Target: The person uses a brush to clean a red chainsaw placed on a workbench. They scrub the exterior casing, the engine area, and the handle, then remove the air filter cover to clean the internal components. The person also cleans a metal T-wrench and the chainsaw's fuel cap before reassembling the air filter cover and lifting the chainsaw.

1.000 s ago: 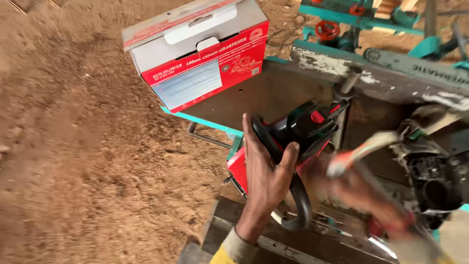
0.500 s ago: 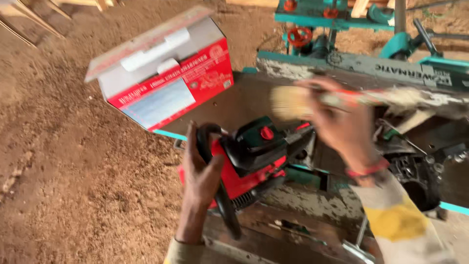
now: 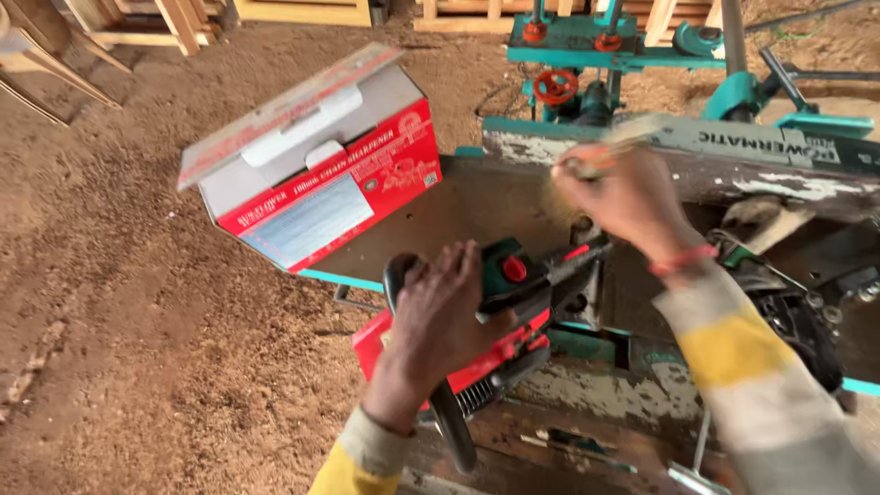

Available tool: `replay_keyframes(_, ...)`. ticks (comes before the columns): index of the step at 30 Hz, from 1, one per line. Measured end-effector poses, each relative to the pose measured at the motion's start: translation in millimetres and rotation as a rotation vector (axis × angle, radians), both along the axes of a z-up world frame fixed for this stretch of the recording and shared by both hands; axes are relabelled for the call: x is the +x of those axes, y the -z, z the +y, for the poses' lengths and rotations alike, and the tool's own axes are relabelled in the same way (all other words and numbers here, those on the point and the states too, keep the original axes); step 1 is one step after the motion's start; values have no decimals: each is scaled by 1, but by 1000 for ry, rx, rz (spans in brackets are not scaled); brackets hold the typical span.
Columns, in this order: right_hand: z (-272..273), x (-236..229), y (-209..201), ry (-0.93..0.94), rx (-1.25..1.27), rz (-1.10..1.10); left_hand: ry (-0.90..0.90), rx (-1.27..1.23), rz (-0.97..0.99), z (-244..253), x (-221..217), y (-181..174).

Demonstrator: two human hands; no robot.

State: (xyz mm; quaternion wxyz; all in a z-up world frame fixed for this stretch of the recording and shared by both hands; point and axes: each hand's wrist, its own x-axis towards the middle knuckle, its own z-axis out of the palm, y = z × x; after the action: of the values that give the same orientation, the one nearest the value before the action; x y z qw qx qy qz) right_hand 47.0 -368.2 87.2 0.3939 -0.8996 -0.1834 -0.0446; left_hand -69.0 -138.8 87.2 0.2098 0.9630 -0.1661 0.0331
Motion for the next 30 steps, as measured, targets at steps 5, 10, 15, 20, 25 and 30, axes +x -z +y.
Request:
replay_keyframes(5,-9,-25,23,-110,-22,58,-23,52,266,-8,23,4)
replay_keyframes(10,-25,-24,34,-185,525,-19,-12,57,304,-10,33,9)
replay_keyframes(15,-42,-20,59,93,-215,-22,246,-161,-8,-2,35,14)
replay_keyframes(20,-54,-68,139,-65,955,29,484,177,-139,-5,63,6)
replay_keyframes(25,-61,-93,210,396,557,249,782,433,-235,-6,86,5)
replay_keyframes(30,-43,-94,218,119,836,113,854,536,-358,-14,93,13)
